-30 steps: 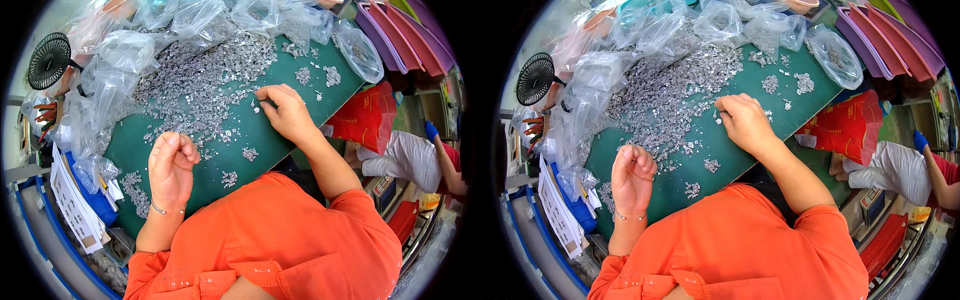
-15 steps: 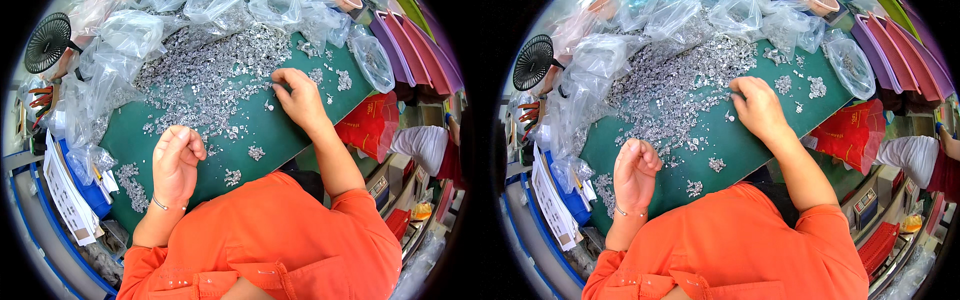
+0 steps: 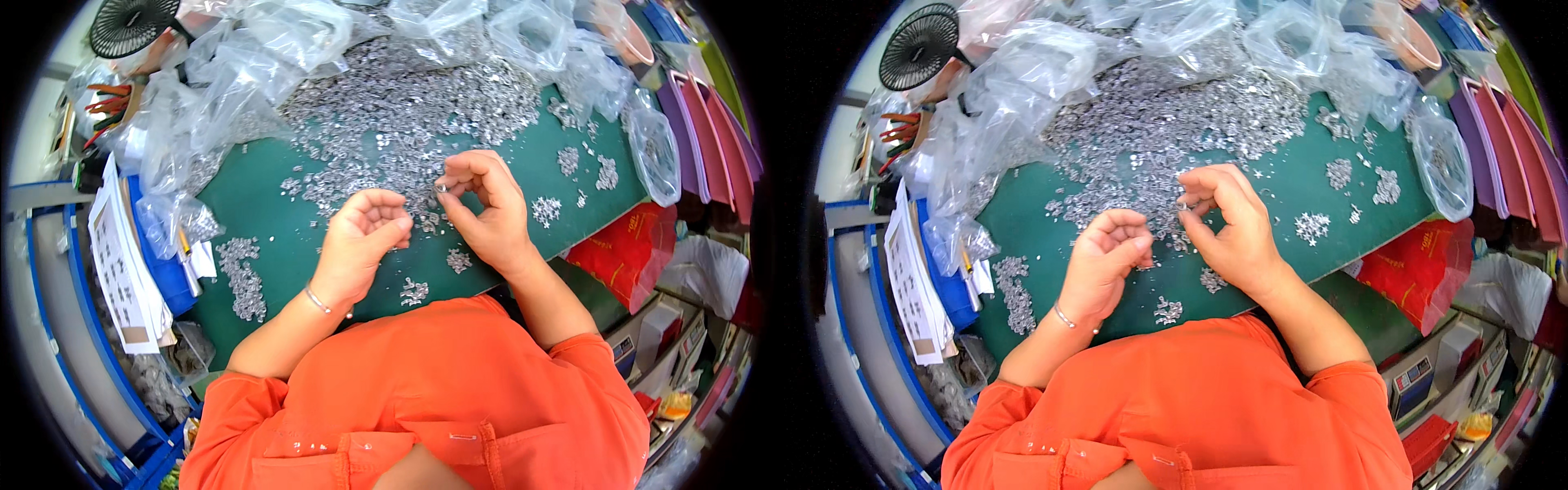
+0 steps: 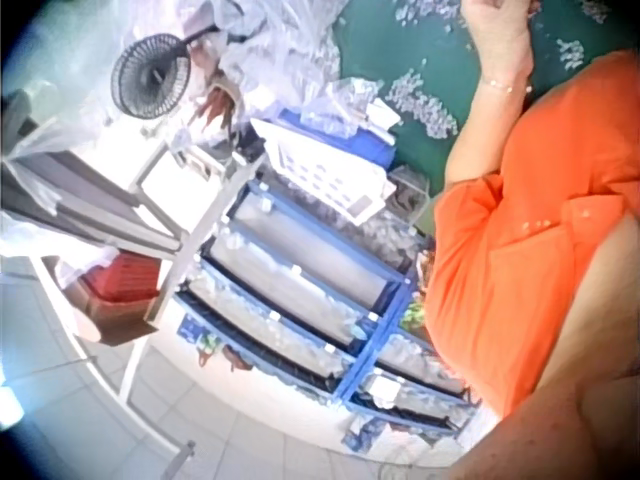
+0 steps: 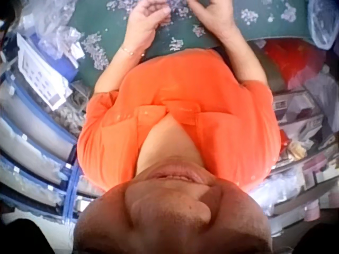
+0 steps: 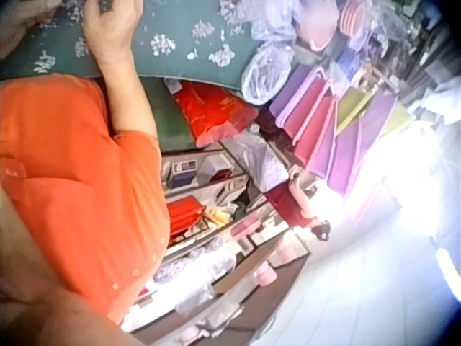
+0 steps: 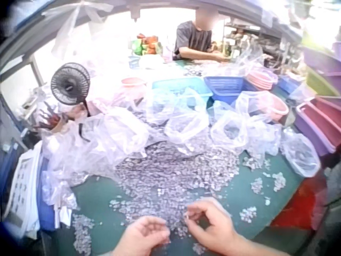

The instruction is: The person sorts small metal components by hand on a workstation, picking individual pieces from a central pile and organizing them into smaller clusters.

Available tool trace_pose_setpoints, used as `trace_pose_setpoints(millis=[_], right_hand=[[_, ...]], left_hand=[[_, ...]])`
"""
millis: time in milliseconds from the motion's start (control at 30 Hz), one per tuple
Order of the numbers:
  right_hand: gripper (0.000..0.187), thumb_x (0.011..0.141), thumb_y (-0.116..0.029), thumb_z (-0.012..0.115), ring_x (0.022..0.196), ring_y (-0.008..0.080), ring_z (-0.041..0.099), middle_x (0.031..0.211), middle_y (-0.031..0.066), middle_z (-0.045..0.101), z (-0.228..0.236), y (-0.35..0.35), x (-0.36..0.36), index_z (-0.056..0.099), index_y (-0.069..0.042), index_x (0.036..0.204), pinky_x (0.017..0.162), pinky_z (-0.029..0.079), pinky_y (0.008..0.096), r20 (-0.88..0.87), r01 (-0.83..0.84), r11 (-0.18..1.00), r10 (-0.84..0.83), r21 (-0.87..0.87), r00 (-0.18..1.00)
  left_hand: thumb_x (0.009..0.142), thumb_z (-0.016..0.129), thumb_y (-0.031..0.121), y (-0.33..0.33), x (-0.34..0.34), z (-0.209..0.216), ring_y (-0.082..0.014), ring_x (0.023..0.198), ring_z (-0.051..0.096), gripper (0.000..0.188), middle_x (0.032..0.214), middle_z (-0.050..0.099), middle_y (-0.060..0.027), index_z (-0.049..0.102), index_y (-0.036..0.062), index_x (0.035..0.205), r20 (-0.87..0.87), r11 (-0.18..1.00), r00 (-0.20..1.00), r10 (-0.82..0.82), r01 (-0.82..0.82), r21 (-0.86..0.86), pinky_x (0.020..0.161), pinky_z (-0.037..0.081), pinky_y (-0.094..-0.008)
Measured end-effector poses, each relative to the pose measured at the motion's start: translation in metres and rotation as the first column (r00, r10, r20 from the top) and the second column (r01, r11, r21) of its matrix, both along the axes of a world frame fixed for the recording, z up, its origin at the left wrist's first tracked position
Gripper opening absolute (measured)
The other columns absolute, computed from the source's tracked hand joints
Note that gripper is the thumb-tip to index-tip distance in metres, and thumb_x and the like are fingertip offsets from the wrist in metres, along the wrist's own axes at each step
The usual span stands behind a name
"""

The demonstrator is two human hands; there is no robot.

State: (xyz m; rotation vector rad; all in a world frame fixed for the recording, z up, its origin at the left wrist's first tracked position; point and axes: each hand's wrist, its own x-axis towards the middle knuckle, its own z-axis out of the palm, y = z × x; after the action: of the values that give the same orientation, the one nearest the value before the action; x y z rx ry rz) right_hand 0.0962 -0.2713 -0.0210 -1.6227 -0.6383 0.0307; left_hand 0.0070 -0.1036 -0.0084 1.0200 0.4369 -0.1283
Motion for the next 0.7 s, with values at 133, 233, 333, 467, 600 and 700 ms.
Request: trace_pose_setpoints(millis=[133, 233, 333, 467, 600, 700], right_hand=[[0.039, 0.079, 0.008, 0.068, 0.091, 0.0194, 0.067, 0.102, 0.0124, 0.065, -0.001, 0.016, -0.007, 0.057, -0.001, 0.115, 0.073, 0.056, 0.0293, 0.010, -0.084, 0.996, 0.084, 0.026, 0.996], [0.042, 0.079, 0.008, 0.068, 0.089, 0.0190, 0.067, 0.101, 0.0113, 0.065, -0.001, 0.024, -0.011, 0.055, -0.001, 0.118, 0.073, 0.056, 0.0289, 0.016, -0.152, 0.986, 0.151, 0.067, 0.988], [0.045, 0.079, 0.007, 0.069, 0.086, 0.0170, 0.066, 0.099, 0.0105, 0.066, 0.002, 0.029, -0.015, 0.053, -0.001, 0.121, 0.072, 0.055, 0.0290, -0.015, -0.131, 0.986, 0.134, 0.098, 0.991], [0.043, 0.079, 0.006, 0.070, 0.083, 0.0157, 0.066, 0.094, 0.0094, 0.066, 0.003, 0.026, -0.018, 0.055, -0.001, 0.119, 0.071, 0.054, 0.0288, -0.071, -0.110, 0.987, 0.119, 0.117, 0.990], [0.035, 0.078, 0.006, 0.071, 0.078, 0.0172, 0.065, 0.091, 0.0094, 0.067, 0.005, 0.026, -0.019, 0.059, -0.001, 0.110, 0.069, 0.053, 0.0283, 0.140, -0.050, 0.998, 0.043, 0.043, 0.989], [0.027, 0.075, 0.007, 0.072, 0.075, 0.0221, 0.065, 0.087, 0.0103, 0.066, 0.014, 0.029, -0.021, 0.062, -0.001, 0.100, 0.067, 0.052, 0.0305, 0.282, -0.021, 1.000, 0.027, -0.023, 0.959]], left_hand=[[0.090, 0.067, 0.007, 0.002, 0.001, 0.000, -0.0130, 0.080, 0.063, 0.023, 0.092, 0.064, -0.0057, 0.057, 0.0020, 0.110, 0.006, 0.997, 0.997, 0.077, -0.077, -0.001, 0.072, 0.053, -0.0275], [0.090, 0.068, 0.008, 0.006, 0.003, 0.001, -0.0120, 0.079, 0.063, 0.019, 0.091, 0.065, -0.0056, 0.059, 0.0003, 0.105, 0.050, 0.995, 0.994, 0.100, -0.099, -0.026, 0.072, 0.054, -0.0265], [0.090, 0.067, 0.007, 0.009, 0.000, 0.000, -0.0128, 0.078, 0.064, 0.016, 0.089, 0.066, -0.0071, 0.061, -0.0011, 0.102, 0.109, 0.993, 0.987, 0.118, -0.118, -0.008, 0.073, 0.054, -0.0272], [0.090, 0.066, 0.006, 0.005, -0.002, 0.001, -0.0142, 0.079, 0.066, 0.015, 0.089, 0.068, -0.0090, 0.062, -0.0022, 0.102, 0.136, 0.984, 0.975, 0.177, -0.173, -0.042, 0.076, 0.056, -0.0284], [0.090, 0.065, 0.003, 0.003, -0.005, 0.002, -0.0150, 0.080, 0.067, 0.013, 0.090, 0.068, -0.0099, 0.062, -0.0026, 0.102, 0.146, 0.987, 0.976, 0.160, -0.156, -0.034, 0.076, 0.056, -0.0286], [0.090, 0.064, 0.002, 0.005, -0.008, 0.004, -0.0150, 0.081, 0.067, 0.012, 0.091, 0.068, -0.0099, 0.063, -0.0027, 0.101, 0.150, 0.988, 0.977, 0.154, -0.149, -0.042, 0.076, 0.056, -0.0281]])
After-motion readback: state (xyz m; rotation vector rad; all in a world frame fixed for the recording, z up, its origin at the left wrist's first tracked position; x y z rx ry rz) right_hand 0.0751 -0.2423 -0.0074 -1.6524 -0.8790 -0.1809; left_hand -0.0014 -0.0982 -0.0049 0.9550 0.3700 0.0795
